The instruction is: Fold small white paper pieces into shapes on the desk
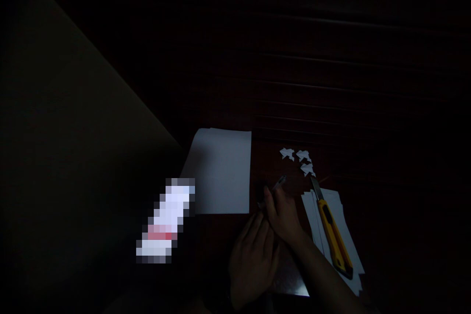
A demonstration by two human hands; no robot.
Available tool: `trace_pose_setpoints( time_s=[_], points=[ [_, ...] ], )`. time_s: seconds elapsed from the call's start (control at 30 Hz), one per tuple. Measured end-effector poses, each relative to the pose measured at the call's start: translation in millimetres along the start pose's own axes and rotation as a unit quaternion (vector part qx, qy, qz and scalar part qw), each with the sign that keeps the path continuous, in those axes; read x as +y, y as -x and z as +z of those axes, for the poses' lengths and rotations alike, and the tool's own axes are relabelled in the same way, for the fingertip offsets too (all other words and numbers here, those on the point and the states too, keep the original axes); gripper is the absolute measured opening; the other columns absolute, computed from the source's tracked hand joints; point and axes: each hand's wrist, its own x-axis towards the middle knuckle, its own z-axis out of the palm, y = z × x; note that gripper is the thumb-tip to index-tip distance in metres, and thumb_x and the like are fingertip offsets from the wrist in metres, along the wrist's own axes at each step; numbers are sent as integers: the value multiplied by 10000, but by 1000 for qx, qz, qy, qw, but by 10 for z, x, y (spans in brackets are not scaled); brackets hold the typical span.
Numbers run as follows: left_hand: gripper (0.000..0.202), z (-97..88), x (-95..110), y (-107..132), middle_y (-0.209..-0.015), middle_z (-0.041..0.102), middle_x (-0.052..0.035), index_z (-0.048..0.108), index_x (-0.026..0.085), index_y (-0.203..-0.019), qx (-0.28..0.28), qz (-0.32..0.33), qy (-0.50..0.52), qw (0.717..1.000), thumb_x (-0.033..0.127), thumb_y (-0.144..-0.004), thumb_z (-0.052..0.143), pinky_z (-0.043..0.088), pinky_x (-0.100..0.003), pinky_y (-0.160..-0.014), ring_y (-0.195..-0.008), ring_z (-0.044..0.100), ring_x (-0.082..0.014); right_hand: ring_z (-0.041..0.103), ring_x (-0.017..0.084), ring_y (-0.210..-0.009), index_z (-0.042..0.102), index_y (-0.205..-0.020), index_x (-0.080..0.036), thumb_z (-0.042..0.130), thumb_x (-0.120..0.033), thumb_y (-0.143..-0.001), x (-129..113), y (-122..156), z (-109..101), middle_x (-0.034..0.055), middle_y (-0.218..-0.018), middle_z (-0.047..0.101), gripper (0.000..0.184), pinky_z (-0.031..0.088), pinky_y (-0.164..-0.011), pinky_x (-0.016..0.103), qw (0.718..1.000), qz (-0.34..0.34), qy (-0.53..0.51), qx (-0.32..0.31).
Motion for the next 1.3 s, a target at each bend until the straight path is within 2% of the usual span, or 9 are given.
trace_pose_setpoints(
  time_s=[0.43,0.6,0.83,1.07,1.3],
  points=[
    [399,30,2,18,-1282,512,-117,566,104,-1158,2,-12,1,1000,342,-870,423,328,-421,-1047,-1266,358,-269,482,135,-486,426,-743,-214,391,-333,-909,14,-6,12,-28,-591,497,206,309,-497,249,1000,-10,18,9],
    [414,21,4,11,-1289,506,-111,551,116,-1180,-1,-11,-1,1000,358,-870,421,337,-420,-1041,-1260,368,-266,509,143,-520,436,-778,-211,378,-330,-914,27,-2,24,-16,-627,520,190,337,-513,248,1000,-13,17,-13],
    [406,-22,19,-8,-1272,523,-112,561,111,-1164,5,-9,-19,1000,350,-853,457,327,-400,-1049,-1250,381,-255,520,146,-534,427,-765,-212,386,-318,-912,27,0,28,-12,-627,520,186,347,-518,248,1000,-20,11,-14],
    [408,-8,4,2,-1282,511,-121,553,114,-1173,10,-9,-5,1000,341,-847,461,357,-430,-1021,-1240,393,-276,523,147,-538,438,-763,-211,385,-318,-911,8,-3,18,-9,-629,528,190,347,-515,251,1000,-20,20,-14],
    [399,-1,14,6,-1280,513,-109,558,122,-1164,-5,-14,-4,1000,353,-857,449,333,-418,-1045,-1259,367,-265,499,141,-514,440,-762,-208,380,-313,-912,-6,-2,12,-13,-613,512,192,344,-505,253,999,-29,14,-9]
  ],
)
